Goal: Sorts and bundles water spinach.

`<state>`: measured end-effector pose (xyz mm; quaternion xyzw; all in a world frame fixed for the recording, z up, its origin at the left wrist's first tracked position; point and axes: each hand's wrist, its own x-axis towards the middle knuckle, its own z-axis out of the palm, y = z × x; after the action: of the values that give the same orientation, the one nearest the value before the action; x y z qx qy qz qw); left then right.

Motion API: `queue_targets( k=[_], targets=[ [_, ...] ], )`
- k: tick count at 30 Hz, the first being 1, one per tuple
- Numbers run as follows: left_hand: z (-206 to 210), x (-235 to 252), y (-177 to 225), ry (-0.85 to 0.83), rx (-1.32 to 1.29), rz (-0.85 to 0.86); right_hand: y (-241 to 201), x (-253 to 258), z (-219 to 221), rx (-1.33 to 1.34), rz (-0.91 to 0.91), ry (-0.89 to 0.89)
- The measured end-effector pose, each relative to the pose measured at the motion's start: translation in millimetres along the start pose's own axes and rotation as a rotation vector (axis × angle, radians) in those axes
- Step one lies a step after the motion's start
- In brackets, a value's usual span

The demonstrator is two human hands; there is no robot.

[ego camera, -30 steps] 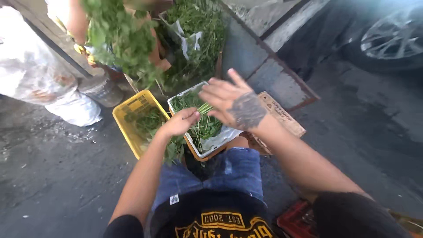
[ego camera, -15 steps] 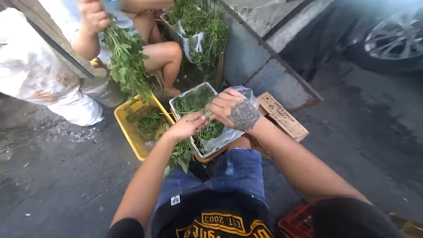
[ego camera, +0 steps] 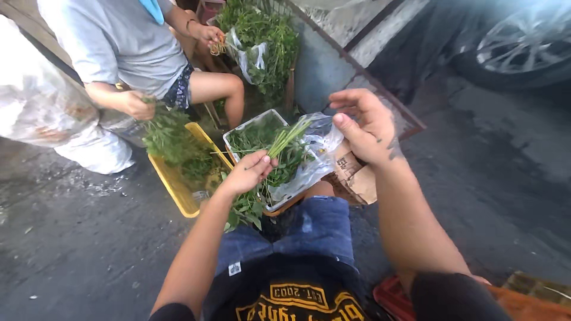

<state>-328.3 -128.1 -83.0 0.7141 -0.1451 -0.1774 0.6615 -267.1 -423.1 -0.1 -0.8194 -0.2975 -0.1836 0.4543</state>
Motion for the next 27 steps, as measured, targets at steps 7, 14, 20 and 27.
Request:
queue_targets(
  k=[7, 14, 20, 27],
  targets=[
    [-14, -20, 0, 0.383, -0.249, 0.081, 14, -45, 76, 0.356, 0.296, -0.157],
    [-72, -85, -11, 0.714, -0.788, 0.332, 54, -34, 157, 0.567, 0.820, -0.210],
    [-97, -137, -45, 0.879, -1.110, 0.547, 76, -41, 218, 0.580, 0.953, -0.417],
    [-130, -208, -90, 1.154, -1.188, 0.772, 98, -67, 247, 0.566, 1.125, -0.491]
  ],
)
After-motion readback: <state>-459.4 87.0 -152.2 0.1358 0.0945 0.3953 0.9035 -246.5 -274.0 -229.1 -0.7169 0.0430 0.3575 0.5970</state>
